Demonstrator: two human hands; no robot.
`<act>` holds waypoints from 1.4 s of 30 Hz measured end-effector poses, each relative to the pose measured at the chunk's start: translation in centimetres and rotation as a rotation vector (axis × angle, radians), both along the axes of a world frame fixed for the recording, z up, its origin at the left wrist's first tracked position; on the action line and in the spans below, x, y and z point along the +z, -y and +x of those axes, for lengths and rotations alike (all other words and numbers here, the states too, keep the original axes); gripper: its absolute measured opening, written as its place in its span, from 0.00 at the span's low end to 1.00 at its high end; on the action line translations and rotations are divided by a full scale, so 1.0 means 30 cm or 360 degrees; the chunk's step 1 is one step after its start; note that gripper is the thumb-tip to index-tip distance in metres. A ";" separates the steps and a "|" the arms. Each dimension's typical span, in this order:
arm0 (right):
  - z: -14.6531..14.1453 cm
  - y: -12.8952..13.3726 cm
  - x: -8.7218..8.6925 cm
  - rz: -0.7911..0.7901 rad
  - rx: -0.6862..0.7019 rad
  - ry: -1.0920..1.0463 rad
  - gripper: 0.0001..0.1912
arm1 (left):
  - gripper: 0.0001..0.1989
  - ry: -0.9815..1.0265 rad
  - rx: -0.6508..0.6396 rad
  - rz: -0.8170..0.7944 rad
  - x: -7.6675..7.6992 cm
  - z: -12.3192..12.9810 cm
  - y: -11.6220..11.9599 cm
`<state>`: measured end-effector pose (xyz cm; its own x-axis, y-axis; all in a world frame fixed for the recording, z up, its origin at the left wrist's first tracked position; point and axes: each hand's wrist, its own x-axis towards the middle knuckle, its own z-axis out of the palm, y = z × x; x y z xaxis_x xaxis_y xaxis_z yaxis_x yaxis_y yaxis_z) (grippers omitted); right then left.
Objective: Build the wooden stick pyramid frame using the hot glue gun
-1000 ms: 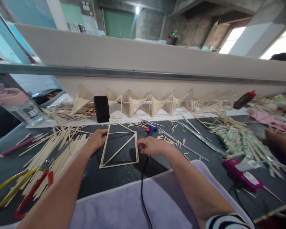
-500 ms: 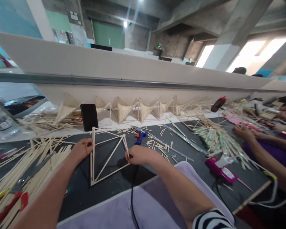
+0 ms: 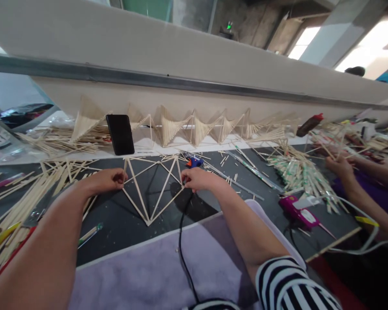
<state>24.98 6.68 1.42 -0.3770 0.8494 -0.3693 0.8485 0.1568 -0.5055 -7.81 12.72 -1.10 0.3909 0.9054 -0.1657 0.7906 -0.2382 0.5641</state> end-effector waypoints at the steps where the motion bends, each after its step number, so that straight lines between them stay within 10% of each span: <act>1: 0.000 0.001 0.007 0.0039 0.0006 0.0062 0.11 | 0.13 0.0005 -0.0050 -0.0048 -0.001 -0.001 -0.001; 27: -0.071 0.005 -0.081 0.0460 0.0072 0.0346 0.07 | 0.11 -0.0089 -0.0101 -0.0152 0.008 0.011 0.021; 35: -0.083 -0.020 -0.114 0.0421 -0.0248 0.0063 0.13 | 0.14 0.0144 -0.0193 -0.0924 0.090 -0.057 0.076; 42: -0.102 -0.003 -0.101 0.0246 -0.0394 -0.0029 0.17 | 0.21 0.0200 0.0139 0.0310 0.033 0.041 0.035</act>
<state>21.92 6.76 -1.61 -0.1566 0.9620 -0.2236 0.8616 0.0225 -0.5070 -6.58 11.66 -0.12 0.3161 0.9468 0.0600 0.7397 -0.2855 0.6094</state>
